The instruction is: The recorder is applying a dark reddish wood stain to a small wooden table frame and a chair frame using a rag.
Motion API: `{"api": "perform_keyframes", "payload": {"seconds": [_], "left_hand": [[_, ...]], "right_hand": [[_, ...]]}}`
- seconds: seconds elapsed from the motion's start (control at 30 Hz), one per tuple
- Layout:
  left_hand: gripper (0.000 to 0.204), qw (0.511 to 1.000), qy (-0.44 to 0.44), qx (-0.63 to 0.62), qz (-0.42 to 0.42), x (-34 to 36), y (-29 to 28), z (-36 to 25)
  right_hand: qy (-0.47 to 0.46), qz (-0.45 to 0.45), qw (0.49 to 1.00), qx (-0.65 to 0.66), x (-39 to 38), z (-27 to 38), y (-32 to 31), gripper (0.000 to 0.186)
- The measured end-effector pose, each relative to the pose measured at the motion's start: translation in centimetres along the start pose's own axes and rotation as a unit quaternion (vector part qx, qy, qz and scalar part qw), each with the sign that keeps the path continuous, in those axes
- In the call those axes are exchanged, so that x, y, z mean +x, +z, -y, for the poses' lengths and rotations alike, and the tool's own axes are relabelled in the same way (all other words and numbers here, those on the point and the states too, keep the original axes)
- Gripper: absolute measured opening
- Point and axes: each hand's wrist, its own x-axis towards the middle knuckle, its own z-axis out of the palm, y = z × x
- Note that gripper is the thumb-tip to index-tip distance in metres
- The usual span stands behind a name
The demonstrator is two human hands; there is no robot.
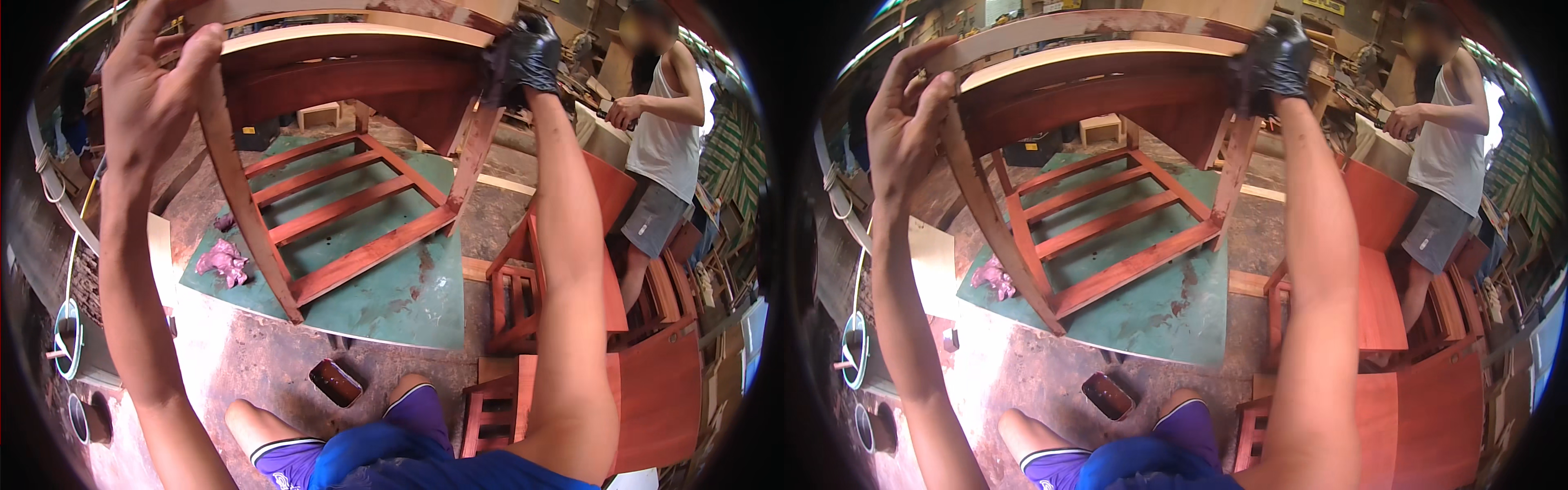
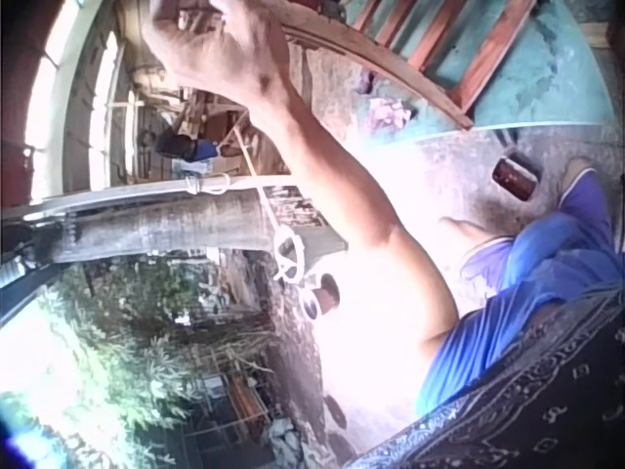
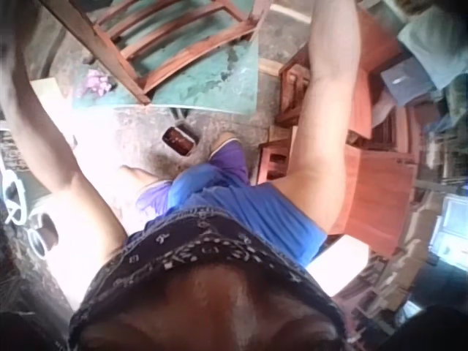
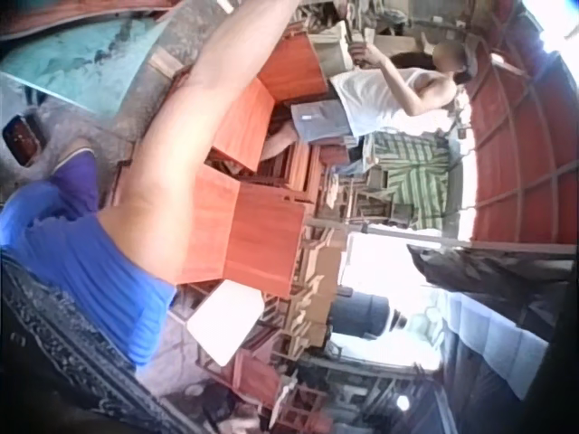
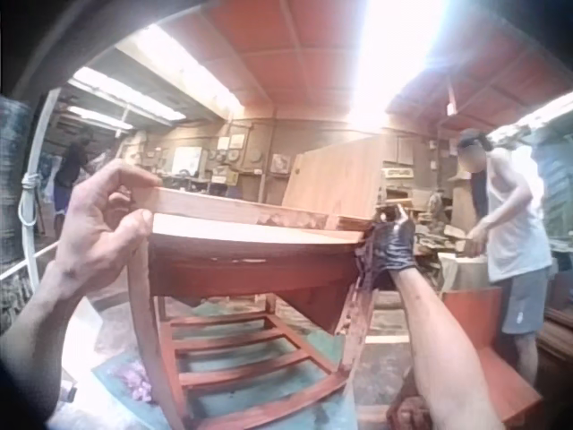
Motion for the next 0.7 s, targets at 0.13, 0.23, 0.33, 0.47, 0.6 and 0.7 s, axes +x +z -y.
{"api": "perform_keyframes", "payload": {"seconds": [0.13, 0.23, 0.33, 0.47, 0.6, 0.7], "left_hand": [[0.033, 0.999, 0.027, 0.019, -0.015, -0.2, 0.6, -0.1], [0.032, 0.997, 0.068, 0.026, -0.031, -0.2, 0.6, -0.4], [0.033, 0.997, 0.064, 0.023, -0.039, 0.1, 0.7, -0.9], [0.032, 0.998, 0.05, 0.034, -0.023, 0.1, 0.6, -1.0], [0.031, 1.0, 0.012, 0.019, -0.021, -0.4, 0.1, -0.4], [0.033, 0.997, 0.068, 0.014, -0.016, 0.4, 0.7, -1.1]], "right_hand": [[-0.136, 0.145, 0.84, -0.504, 3.3, -8.8, -4.6, 0.024], [-0.01, 0.043, 0.968, -0.249, 3.0, -8.3, -2.6, 0.02], [0.061, -0.075, 0.989, -0.111, 1.4, -2.0, 0.2, 0.02], [-0.179, -0.05, 0.966, -0.178, -1.3, 8.4, 8.7, 0.012], [-0.049, -0.028, 0.995, -0.078, -3.0, 19.8, 8.3, 0.01], [-0.104, -0.058, 0.976, -0.181, -0.3, 8.3, 6.6, 0.017]]}}
